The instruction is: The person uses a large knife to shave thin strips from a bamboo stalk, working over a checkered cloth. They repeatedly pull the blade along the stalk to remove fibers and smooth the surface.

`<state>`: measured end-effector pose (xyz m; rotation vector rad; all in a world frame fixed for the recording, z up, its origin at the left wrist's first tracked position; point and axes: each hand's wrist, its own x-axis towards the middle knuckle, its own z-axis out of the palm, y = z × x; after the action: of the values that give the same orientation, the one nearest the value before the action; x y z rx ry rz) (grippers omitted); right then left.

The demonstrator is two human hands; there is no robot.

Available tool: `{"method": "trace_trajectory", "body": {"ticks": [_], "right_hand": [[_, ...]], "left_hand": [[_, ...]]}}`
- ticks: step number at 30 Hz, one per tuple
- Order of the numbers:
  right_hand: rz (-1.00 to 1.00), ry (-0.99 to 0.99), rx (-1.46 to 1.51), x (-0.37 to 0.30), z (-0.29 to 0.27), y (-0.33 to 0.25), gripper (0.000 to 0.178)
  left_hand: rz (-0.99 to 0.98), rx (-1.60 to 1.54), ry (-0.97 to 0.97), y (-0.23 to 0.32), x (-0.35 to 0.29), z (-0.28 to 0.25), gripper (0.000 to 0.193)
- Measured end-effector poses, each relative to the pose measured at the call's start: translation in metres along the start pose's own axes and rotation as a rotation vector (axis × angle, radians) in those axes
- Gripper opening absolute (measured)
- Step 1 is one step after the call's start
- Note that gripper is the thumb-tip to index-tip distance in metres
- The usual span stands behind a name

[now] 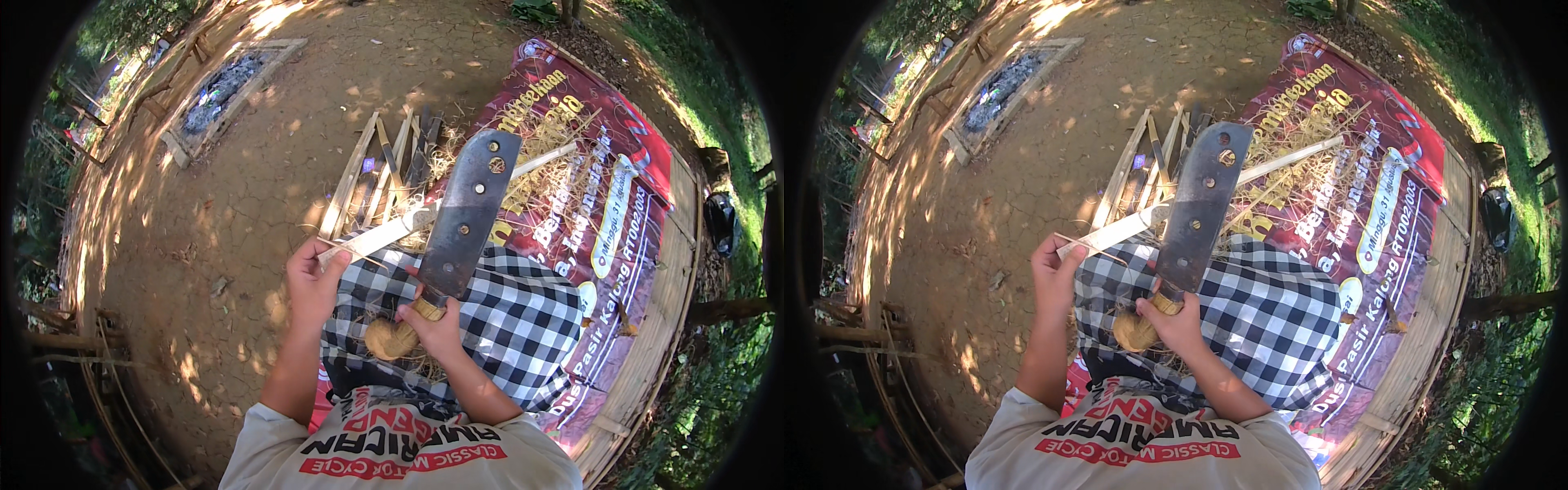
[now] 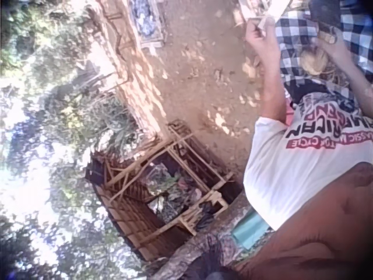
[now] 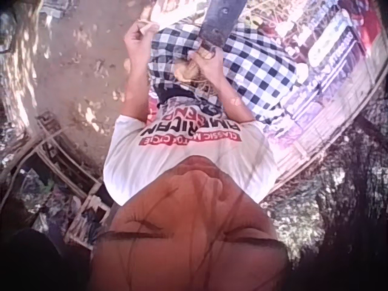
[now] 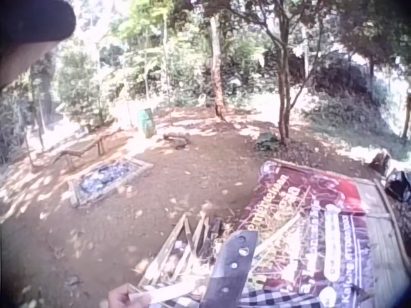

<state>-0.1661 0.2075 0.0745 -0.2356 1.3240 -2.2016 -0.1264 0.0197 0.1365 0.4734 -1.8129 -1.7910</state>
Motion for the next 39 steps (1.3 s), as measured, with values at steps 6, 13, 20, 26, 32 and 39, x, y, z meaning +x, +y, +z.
{"method": "trace_trajectory", "body": {"ticks": [6, 13, 20, 26, 32, 39], "right_hand": [[-0.042, -0.037, -0.091, 0.018, 0.021, 0.012, 0.023], [-0.049, 0.098, 0.028, 0.008, 0.007, -0.014, 0.023], [-0.142, 0.228, 0.017, 0.016, -0.012, -0.055, 0.029], [-0.049, 0.125, -0.015, -0.001, -0.013, -0.078, 0.033], [-0.032, 0.176, -0.277, -0.017, -0.033, -0.094, 0.028], [-0.351, 0.619, -0.805, 0.007, -0.093, -0.133, 0.019]], "left_hand": [[0.033, -0.028, -0.031, -0.005, -0.003, -0.001, 0.011], [0.041, -0.042, -0.070, -0.016, -0.003, -0.009, 0.014], [0.193, 0.184, -0.117, -0.009, -0.015, 0.011, 0.019], [0.455, 0.496, -0.098, -0.007, -0.010, 0.003, 0.021], [0.232, 0.297, 0.061, -0.022, -0.002, -0.017, 0.018], [0.091, 0.241, 0.017, -0.023, -0.010, -0.027, 0.016]]}}
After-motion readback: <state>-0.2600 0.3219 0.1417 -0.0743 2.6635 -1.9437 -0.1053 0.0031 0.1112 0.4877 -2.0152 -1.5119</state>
